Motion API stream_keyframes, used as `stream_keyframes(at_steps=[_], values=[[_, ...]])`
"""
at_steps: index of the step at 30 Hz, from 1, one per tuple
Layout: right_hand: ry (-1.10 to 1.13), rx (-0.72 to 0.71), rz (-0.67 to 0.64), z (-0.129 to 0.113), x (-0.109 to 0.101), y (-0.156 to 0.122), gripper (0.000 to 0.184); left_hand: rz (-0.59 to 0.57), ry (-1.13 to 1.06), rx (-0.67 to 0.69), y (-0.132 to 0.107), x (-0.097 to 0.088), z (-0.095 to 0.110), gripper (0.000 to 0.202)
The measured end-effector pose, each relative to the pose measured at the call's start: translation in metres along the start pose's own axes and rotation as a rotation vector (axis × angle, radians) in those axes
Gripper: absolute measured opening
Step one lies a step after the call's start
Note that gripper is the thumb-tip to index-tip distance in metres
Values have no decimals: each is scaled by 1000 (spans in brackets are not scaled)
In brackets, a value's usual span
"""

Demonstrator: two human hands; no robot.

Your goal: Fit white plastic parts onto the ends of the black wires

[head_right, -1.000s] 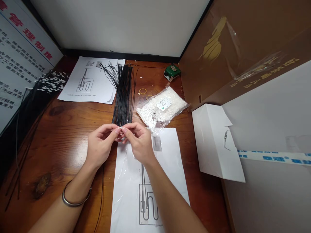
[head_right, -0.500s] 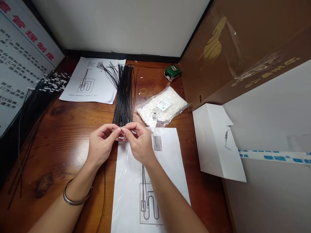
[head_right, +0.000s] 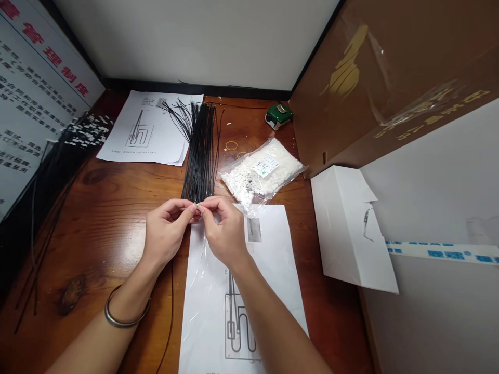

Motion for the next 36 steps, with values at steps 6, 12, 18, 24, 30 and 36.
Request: stream_keyframes(at_steps=[6,12,18,24,30,36], values=[[165,179,32,0,3,0,9,31,-92,-75,-1,3,0,13],[167,204,17,-1,4,2,14,29,-81,-57,-1,4,2,15],[168,217,1,1,2,5,17,5,-69,-57,-1,3,2,14],[166,225,-41,-2,0,8,17,-28,-72,-74,0,3,4,12],[125,223,-77,0,-3,9,15,-68,-47,-93,1,2,4,12],[121,238,-78,2,-3,8,19,-43,-38,-104,1,3,3,11]])
Point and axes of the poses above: each hand's wrist, its own y-axis towards the middle knuckle, its own x-axis out of the palm, z = x × y, the point moved 3 cm from there along y, towards the middle knuckle, and after that the axes turned 15 degrees about z, right-handed, at the moved point
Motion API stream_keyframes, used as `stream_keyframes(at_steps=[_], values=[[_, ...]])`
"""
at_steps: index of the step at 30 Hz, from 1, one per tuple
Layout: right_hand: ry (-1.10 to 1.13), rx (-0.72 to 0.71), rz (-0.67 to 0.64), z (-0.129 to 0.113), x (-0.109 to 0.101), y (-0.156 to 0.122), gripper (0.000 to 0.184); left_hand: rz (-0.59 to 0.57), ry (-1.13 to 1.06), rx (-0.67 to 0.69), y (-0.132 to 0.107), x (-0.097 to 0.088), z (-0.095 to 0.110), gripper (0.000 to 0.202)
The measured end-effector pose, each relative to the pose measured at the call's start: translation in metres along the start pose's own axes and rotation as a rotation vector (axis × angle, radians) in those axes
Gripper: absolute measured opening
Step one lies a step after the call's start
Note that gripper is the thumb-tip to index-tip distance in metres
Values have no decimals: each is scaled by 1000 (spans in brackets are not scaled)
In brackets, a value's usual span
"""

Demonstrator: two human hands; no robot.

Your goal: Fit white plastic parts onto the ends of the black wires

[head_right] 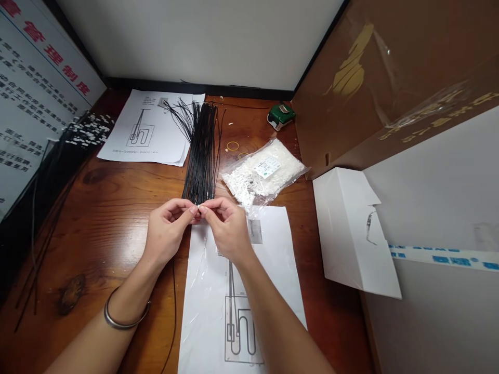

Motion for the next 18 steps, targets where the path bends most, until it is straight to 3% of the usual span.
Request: stream_keyframes(at_steps=[11,18], values=[[-18,2,7,1,0,-1,16,4,45,-12,0,-2,-1,11],[-10,11,-2,1,2,-2,12,19,100,49,-2,-2,0,11]])
Point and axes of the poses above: each hand's wrist, its own y-axis towards the middle knuckle, its own x-axis out of the palm, z = x × y, the point moved 3 cm from there along y, towards the middle knuckle, and after that the axes turned 15 degrees about z, right-handed, at the moved point
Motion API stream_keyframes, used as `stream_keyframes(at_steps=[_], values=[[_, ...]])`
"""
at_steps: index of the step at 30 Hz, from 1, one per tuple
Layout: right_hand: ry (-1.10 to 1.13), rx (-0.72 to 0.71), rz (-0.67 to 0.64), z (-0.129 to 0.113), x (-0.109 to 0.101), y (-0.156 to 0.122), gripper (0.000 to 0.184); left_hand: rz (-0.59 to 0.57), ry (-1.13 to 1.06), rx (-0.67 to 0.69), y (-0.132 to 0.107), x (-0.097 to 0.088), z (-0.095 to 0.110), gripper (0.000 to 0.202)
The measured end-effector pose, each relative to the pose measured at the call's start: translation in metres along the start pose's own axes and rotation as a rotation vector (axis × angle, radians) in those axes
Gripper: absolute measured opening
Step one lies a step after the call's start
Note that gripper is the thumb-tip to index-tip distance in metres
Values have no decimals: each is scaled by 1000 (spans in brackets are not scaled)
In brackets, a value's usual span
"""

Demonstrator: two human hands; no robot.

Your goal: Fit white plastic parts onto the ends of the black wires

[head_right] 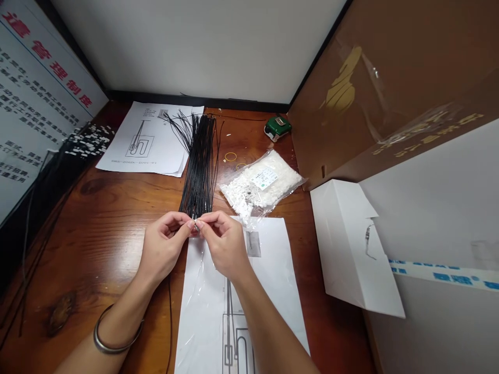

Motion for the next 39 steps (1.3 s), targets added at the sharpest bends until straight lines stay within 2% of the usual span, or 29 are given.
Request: stream_keyframes(at_steps=[14,22,39], values=[[-21,53,31,1,3,-3,13,-4,138,55,0,-1,-6,11],[12,16,39,-3,-1,1,12,-59,53,35,2,-1,-2,13],[16,3,16,-2,0,3,15,-39,19,29,0,0,0,14]])
Point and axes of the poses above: each hand's wrist, its own y-axis towards the middle knuckle, its own x-axis out of the palm, z = x × y, the point moved 3 cm from there along y, towards the middle knuckle, and after that the axes turned 15 degrees about z, right-handed, at the moved point
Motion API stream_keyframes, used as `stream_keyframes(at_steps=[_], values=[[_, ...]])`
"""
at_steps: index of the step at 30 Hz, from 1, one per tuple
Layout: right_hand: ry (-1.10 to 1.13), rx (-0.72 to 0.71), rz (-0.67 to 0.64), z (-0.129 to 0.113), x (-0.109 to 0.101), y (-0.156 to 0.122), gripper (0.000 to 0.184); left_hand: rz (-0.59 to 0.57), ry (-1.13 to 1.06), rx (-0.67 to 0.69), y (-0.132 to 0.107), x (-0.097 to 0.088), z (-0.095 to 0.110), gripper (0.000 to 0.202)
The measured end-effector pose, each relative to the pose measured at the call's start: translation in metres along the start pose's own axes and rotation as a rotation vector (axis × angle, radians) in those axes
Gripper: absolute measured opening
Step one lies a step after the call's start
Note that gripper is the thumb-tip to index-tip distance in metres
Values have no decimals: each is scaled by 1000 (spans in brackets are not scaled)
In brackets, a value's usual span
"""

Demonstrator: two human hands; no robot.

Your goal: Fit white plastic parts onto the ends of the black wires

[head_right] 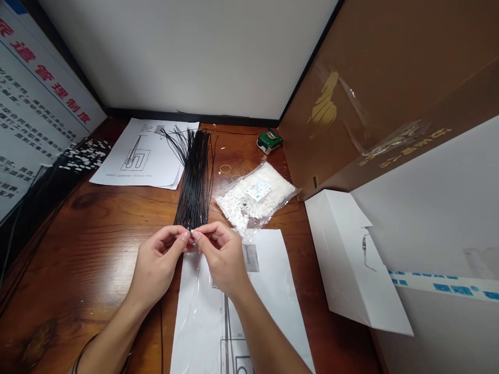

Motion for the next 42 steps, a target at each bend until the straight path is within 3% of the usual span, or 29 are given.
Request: stream_keyframes(at_steps=[16,26,32,38,42], values=[[10,-17,43,-3,-1,1,12,60,14,-25,-2,-1,-3,15],[-16,-40,72,-3,0,0,11,115,352,535,-7,-3,2,11],[-25,-38,63,-2,-1,-1,9,115,425,707,-8,-2,7,14],[-32,-32,49,-3,-2,-1,8,77,445,663,-8,-2,5,16],[-13,-44,57,-3,-2,0,8,83,348,499,-7,-3,3,12]])
Point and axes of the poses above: each hand's wrist, its own y-axis towards the middle knuckle, its own x-axis out of the palm, z = x × y, the point moved 3 cm from there along y, towards the middle knuckle, and after that the axes turned 15 degrees about z, right-handed, at the moved point
